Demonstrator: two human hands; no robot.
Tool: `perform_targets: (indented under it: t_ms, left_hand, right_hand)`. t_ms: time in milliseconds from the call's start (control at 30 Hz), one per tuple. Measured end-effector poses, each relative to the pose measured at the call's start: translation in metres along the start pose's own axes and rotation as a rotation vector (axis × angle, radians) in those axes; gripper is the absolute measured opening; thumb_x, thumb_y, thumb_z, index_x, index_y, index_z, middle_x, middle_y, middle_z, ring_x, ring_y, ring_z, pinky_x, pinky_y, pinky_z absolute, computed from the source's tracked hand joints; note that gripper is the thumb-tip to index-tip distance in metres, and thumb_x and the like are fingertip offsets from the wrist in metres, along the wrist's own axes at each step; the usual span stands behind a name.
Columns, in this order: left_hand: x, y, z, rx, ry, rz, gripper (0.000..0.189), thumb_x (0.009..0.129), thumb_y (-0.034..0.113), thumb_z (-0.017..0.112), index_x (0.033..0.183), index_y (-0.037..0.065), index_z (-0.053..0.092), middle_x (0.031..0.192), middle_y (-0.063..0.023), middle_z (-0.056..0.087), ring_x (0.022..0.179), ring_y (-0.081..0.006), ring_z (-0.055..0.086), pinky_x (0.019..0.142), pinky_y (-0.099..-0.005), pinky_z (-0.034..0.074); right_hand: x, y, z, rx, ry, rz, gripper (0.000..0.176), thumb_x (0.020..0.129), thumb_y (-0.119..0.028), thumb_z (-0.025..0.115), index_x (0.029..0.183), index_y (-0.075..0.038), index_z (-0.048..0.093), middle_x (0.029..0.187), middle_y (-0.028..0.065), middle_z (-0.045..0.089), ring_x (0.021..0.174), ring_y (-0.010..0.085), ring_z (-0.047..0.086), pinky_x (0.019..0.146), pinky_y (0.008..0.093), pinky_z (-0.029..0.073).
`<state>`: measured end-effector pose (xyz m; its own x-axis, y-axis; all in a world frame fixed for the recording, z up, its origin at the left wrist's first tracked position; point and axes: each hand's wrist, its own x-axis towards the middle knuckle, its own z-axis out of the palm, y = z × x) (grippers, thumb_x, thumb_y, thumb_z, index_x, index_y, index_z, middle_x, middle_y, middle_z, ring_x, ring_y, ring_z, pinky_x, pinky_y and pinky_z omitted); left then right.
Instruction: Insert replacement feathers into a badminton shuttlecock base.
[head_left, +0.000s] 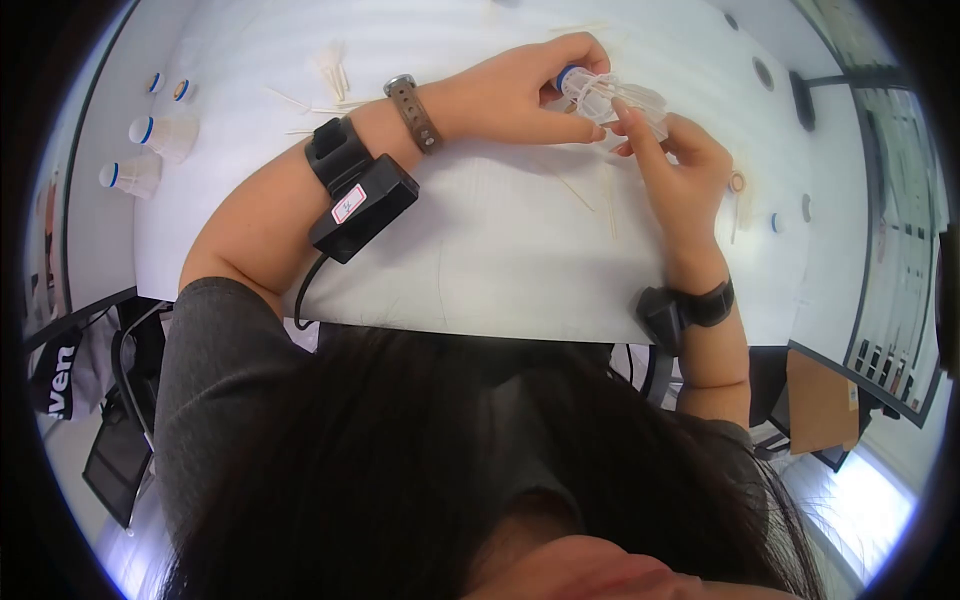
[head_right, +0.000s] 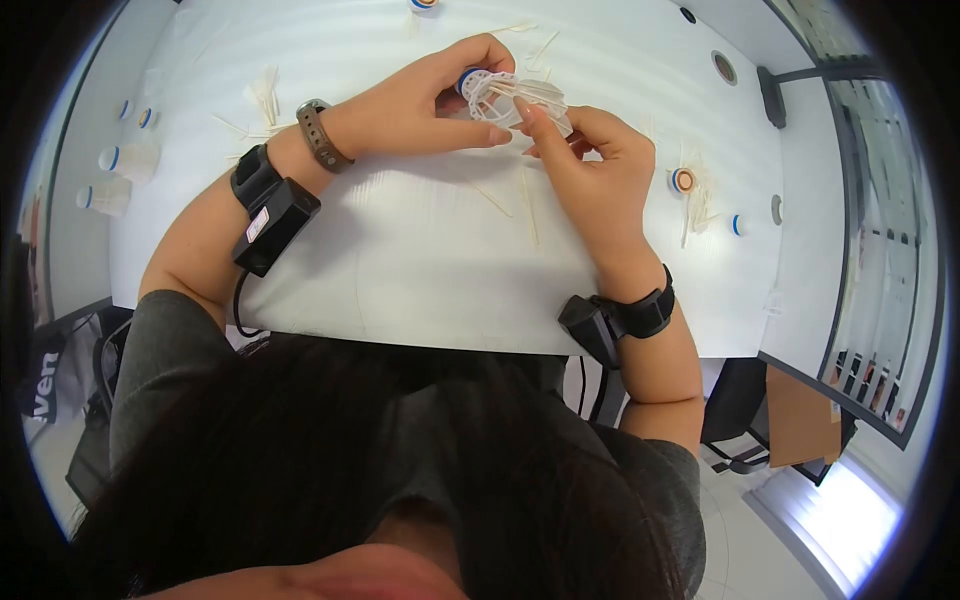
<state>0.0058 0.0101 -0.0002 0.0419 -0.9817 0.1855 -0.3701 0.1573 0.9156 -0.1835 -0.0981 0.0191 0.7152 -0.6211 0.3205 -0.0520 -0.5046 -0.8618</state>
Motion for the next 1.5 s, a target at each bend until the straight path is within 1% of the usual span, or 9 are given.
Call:
perform_targets:
  t_ms: [400, 467, 533, 667, 767, 1033, 1167, 1400, 1500]
  left_hand:
    - [0.001, 0.003, -0.002, 0.004, -0.010, -0.007, 0.046, 0.082, 0.021, 0.076, 0.117, 0.011, 0.048, 0.093, 0.0031, 0.053, 0.077, -0.0045, 0.042, 0.065, -0.0204, 0.036]
    - [0.000, 0.002, -0.001, -0.012, -0.010, -0.016, 0.046, 0.082, 0.021, 0.077, 0.117, 0.011, 0.048, 0.094, 0.0030, 0.053, 0.076, -0.0044, 0.042, 0.065, -0.0205, 0.036]
    - [-0.001, 0.004, -0.003, 0.012, -0.022, -0.005, 0.046, 0.082, 0.021, 0.076, 0.117, 0.011, 0.048, 0.094, 0.0031, 0.053, 0.076, -0.0044, 0.043, 0.065, -0.0206, 0.036]
    - [0.000, 0.005, -0.003, -0.005, -0.043, -0.024, 0.045, 0.081, 0.019, 0.076, 0.116, 0.011, 0.048, 0.096, 0.0028, 0.054, 0.077, -0.0048, 0.043, 0.065, -0.0207, 0.037]
    - [0.001, 0.002, -0.003, 0.016, -0.052, 0.020, 0.045, 0.082, 0.019, 0.075, 0.117, 0.011, 0.048, 0.098, 0.0016, 0.055, 0.077, -0.0054, 0.044, 0.066, -0.0210, 0.037]
    - [-0.001, 0.005, -0.003, 0.066, -0.042, 0.025, 0.049, 0.083, 0.018, 0.074, 0.122, 0.010, 0.045, 0.108, -0.0028, 0.059, 0.085, -0.0077, 0.050, 0.072, -0.0230, 0.043]
    - [0.001, 0.002, 0.000, -0.024, -0.020, 0.018, 0.051, 0.084, 0.020, 0.075, 0.123, 0.010, 0.044, 0.108, -0.0035, 0.059, 0.086, -0.0076, 0.051, 0.073, -0.0225, 0.043]
    - [0.001, 0.008, -0.001, 0.012, -0.002, -0.038, 0.053, 0.085, 0.024, 0.077, 0.123, 0.011, 0.043, 0.106, -0.0030, 0.059, 0.088, -0.0071, 0.050, 0.073, -0.0204, 0.042]
    - [0.000, 0.009, -0.001, 0.015, 0.010, -0.035, 0.052, 0.085, 0.023, 0.077, 0.123, 0.011, 0.044, 0.107, -0.0031, 0.059, 0.091, -0.0072, 0.051, 0.075, -0.0205, 0.043]
  right_hand:
    - [0.002, -0.001, -0.004, -0.212, 0.016, -0.183, 0.012, 0.084, -0.011, 0.077, 0.079, -0.001, 0.075, 0.062, 0.0014, 0.064, 0.054, 0.0065, 0.047, 0.049, 0.0212, 0.035]
    - [0.001, -0.004, -0.004, -0.215, -0.007, -0.169, 0.012, 0.085, -0.012, 0.076, 0.079, -0.001, 0.075, 0.063, 0.0013, 0.066, 0.054, 0.0060, 0.048, 0.049, 0.0212, 0.036]
    - [0.000, -0.001, -0.001, -0.085, -0.016, -0.084, 0.012, 0.085, -0.012, 0.076, 0.081, -0.001, 0.075, 0.066, 0.0014, 0.067, 0.056, 0.0052, 0.051, 0.050, 0.0207, 0.037]
    - [-0.001, 0.004, -0.002, -0.033, -0.048, -0.001, 0.012, 0.086, -0.012, 0.075, 0.084, 0.000, 0.075, 0.069, 0.0031, 0.070, 0.060, 0.0058, 0.060, 0.052, 0.0197, 0.040]
    - [-0.002, 0.000, -0.001, -0.009, -0.056, 0.052, 0.014, 0.087, -0.013, 0.074, 0.084, 0.000, 0.075, 0.070, 0.0040, 0.070, 0.060, 0.0061, 0.062, 0.053, 0.0192, 0.041]
    - [-0.003, -0.003, -0.001, 0.026, -0.067, 0.170, 0.017, 0.088, -0.017, 0.075, 0.086, 0.001, 0.076, 0.068, 0.0031, 0.069, 0.060, 0.0045, 0.059, 0.054, 0.0186, 0.040]
    - [-0.001, -0.005, -0.002, -0.015, -0.045, 0.131, 0.016, 0.087, -0.017, 0.076, 0.086, -0.001, 0.076, 0.068, 0.0020, 0.069, 0.060, 0.0044, 0.058, 0.055, 0.0191, 0.041]
    - [0.003, -0.003, -0.008, -0.132, 0.007, -0.045, 0.016, 0.084, -0.015, 0.078, 0.084, 0.000, 0.075, 0.066, 0.0015, 0.068, 0.058, 0.0049, 0.058, 0.055, 0.0183, 0.040]
    - [0.002, -0.008, -0.007, -0.119, 0.021, -0.042, 0.014, 0.086, -0.013, 0.076, 0.083, 0.001, 0.074, 0.069, 0.0026, 0.070, 0.059, 0.0057, 0.060, 0.055, 0.0187, 0.041]
